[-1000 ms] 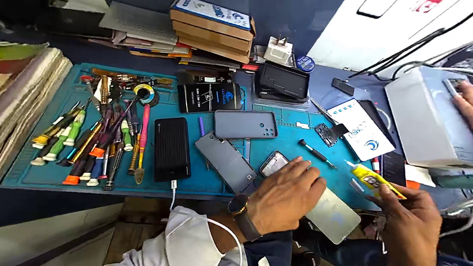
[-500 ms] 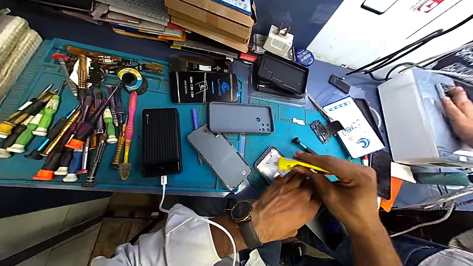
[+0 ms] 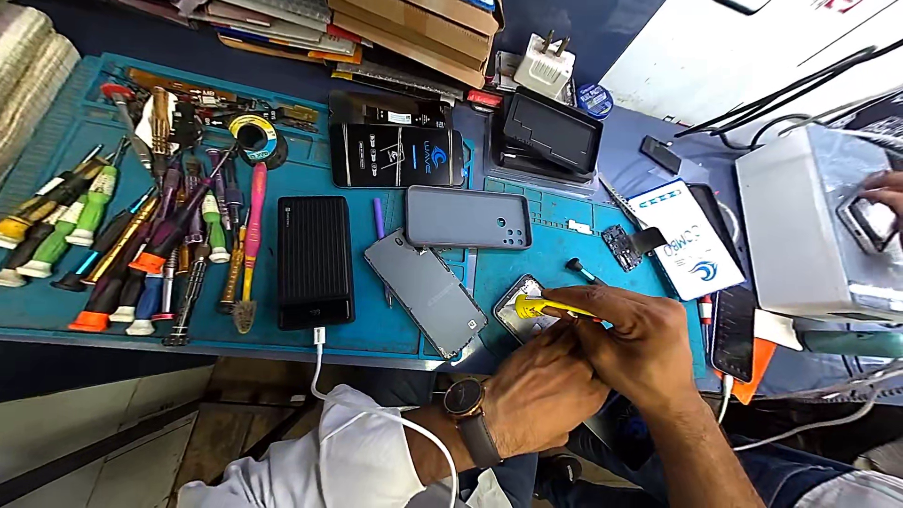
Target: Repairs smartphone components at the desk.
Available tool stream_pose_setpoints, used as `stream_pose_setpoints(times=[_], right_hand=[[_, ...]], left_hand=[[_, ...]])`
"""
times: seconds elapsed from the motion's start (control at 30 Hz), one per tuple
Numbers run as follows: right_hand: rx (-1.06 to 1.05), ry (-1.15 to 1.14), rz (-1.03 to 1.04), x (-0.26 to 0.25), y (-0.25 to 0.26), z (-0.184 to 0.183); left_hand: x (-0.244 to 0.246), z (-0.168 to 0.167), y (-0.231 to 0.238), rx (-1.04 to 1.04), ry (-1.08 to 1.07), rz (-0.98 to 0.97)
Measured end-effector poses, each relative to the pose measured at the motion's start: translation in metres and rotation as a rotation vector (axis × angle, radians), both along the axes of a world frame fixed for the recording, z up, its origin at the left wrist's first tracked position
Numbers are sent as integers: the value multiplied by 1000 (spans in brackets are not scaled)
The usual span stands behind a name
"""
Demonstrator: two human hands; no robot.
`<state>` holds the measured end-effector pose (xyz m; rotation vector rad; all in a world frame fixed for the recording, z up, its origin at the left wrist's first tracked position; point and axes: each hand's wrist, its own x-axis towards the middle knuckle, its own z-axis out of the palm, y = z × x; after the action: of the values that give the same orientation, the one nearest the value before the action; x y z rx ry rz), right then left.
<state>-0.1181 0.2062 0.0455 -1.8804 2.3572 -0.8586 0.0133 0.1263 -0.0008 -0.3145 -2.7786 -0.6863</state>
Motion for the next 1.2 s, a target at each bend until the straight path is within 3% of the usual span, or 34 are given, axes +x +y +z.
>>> stream_pose_setpoints(times=[1.2], right_hand=[[-23, 77, -181, 0, -1, -4]], left_hand=[[-4, 2, -6, -16, -45, -22]])
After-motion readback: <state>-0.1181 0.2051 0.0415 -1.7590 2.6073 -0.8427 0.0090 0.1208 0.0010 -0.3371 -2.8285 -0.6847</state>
